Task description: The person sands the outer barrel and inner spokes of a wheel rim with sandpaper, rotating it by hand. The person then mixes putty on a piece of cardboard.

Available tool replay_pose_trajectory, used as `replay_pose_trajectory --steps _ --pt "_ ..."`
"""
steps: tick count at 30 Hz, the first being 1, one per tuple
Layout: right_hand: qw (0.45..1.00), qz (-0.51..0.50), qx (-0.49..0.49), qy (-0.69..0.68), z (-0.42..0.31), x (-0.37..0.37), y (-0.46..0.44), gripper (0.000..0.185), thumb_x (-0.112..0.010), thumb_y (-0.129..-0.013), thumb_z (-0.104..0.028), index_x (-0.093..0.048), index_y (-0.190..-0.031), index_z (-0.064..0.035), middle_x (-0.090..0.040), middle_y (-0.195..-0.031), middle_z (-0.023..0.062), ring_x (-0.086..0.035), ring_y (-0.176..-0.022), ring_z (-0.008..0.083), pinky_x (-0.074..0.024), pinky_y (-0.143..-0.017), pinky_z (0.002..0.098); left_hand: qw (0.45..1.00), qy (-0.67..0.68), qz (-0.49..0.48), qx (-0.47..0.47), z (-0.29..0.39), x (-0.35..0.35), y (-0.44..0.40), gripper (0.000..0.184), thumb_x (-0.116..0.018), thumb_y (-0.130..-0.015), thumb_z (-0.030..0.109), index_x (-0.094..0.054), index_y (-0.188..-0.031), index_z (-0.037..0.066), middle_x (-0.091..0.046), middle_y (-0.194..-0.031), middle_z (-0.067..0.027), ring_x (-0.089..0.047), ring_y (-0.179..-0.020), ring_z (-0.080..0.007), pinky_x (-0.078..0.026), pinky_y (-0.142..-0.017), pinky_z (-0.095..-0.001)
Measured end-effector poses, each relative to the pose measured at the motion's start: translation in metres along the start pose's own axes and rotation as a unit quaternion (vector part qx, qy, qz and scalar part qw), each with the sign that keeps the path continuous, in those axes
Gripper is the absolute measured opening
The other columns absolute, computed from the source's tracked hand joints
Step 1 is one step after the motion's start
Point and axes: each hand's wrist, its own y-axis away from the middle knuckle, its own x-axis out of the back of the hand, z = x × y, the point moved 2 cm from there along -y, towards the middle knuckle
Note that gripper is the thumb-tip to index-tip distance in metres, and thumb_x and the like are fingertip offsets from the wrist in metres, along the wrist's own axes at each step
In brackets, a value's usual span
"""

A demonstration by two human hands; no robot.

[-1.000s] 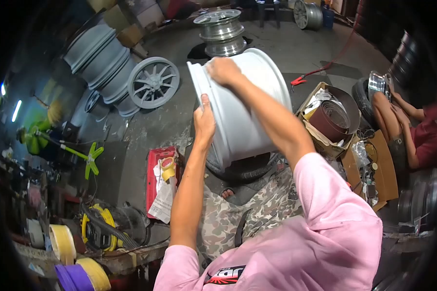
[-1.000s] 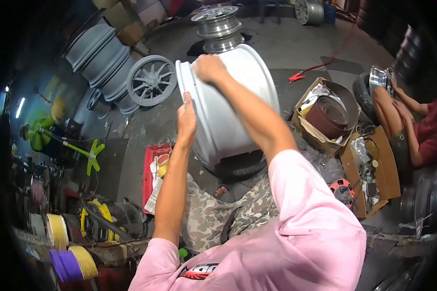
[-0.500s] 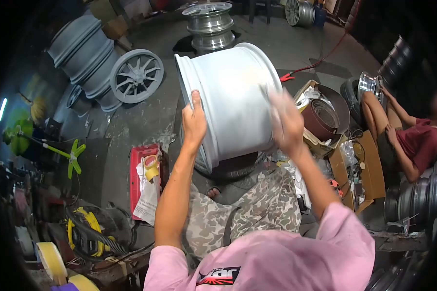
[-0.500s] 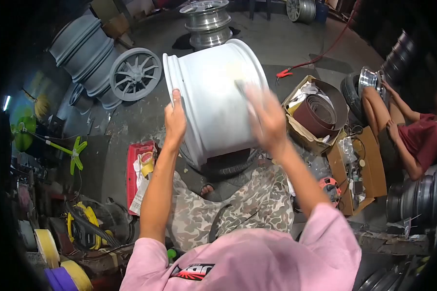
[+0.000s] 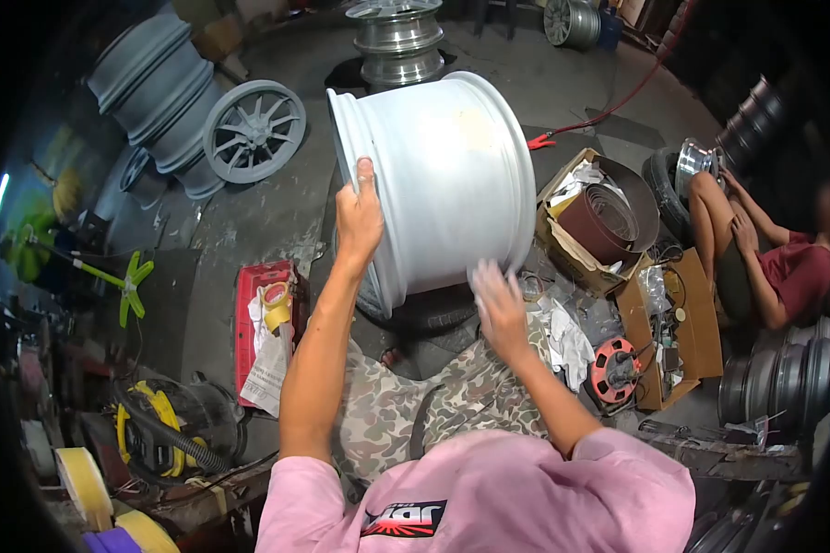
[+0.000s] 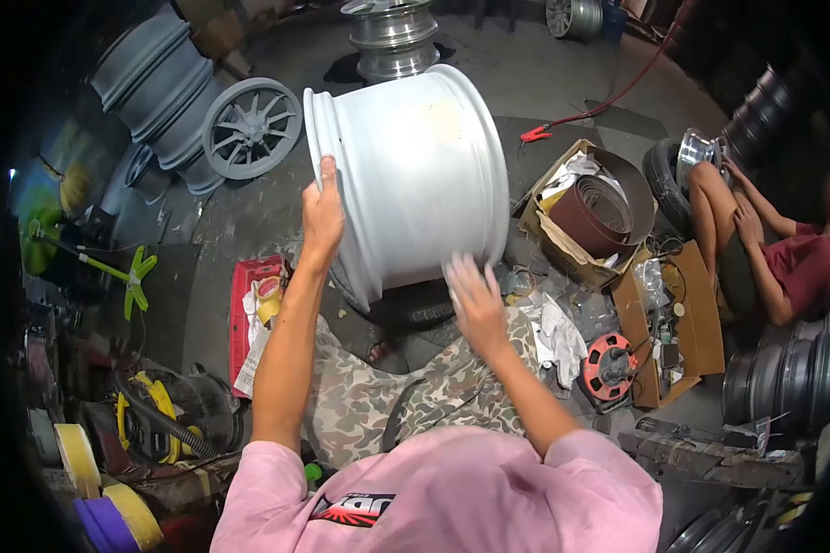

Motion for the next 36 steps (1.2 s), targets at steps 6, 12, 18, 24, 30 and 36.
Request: replay_pose_trajectory --steps 6,12,18,24,30,36 --pt "0.981 0.171 -0.084 -0.045 0.027 0.072 -0.007 0.038 -0.054 -0.097 0.001 -0.060 -0.135 0.0046 -0.059 -0.139 0.0242 -0.056 -0.131 0.0384 -0.0431 -0.111 0.0475 0.999 0.003 0.032 -0.033 -0.006 -0.001 0.009 0.073 -0.039 -0.107 0.056 -0.067 -0.088 -0.009 -0.060 -0.067 -0.0072 -0.058 -0.068 -0.0151 -0.048 -0.068 -0.0369" --pt "0.962 0.138 0.192 0.136 0.046 0.063 -0.257 0.039 -0.059 -0.098 -0.018 -0.061 -0.135 -0.0078 -0.064 -0.129 0.0149 -0.061 -0.119 0.0299 -0.0366 -0.116 0.0509 0.999 0.042 -0.003 -0.020 0.002 0.002 0.002 0.068 -0.041 -0.108 0.052 -0.068 -0.094 -0.010 -0.064 -0.072 -0.0074 -0.059 -0.071 -0.0149 -0.049 -0.069 -0.0357" --pt "0.978 0.157 0.067 0.119 0.047 0.036 -0.205 0.039 -0.059 -0.096 -0.014 -0.062 -0.135 -0.0055 -0.061 -0.138 0.0125 -0.052 -0.135 0.0283 -0.0308 -0.118 0.0518 1.000 0.021 -0.017 -0.006 -0.001 0.000 0.001 0.068 -0.045 -0.107 0.053 -0.068 -0.093 -0.010 -0.063 -0.072 -0.0072 -0.058 -0.072 -0.0146 -0.049 -0.070 -0.0347" --pt "0.978 -0.147 -0.099 0.111 0.032 -0.031 0.071 0.042 -0.060 -0.098 -0.014 -0.059 -0.139 -0.0072 -0.057 -0.146 0.0126 -0.049 -0.139 0.0320 -0.0280 -0.118 0.0549 0.999 0.042 0.002 0.015 0.004 -0.001 0.003 0.068 -0.048 -0.105 0.054 -0.068 -0.097 -0.011 -0.069 -0.081 -0.0131 -0.063 -0.082 -0.0193 -0.050 -0.082 -0.0364" --pt "0.979 0.136 -0.134 0.072 0.032 0.045 0.018 0.039 -0.057 -0.099 -0.009 -0.060 -0.137 -0.0032 -0.060 -0.141 0.0141 -0.048 -0.138 0.0363 -0.0317 -0.117 0.0535 0.999 0.027 0.017 -0.011 -0.010 -0.005 0.004 0.067 -0.048 -0.105 0.052 -0.068 -0.097 -0.011 -0.069 -0.081 -0.0172 -0.065 -0.083 -0.0230 -0.050 -0.083 -0.0400" --pt "0.979 0.152 -0.005 0.136 0.030 0.055 -0.081 0.040 -0.059 -0.097 -0.013 -0.063 -0.137 -0.0088 -0.060 -0.142 0.0092 -0.045 -0.141 0.0366 -0.0336 -0.115 0.0564 1.000 0.022 -0.007 -0.019 -0.002 0.000 0.002 0.068 -0.047 -0.105 0.053 -0.067 -0.101 -0.012 -0.070 -0.081 -0.0189 -0.067 -0.083 -0.0254 -0.051 -0.081 -0.0418"
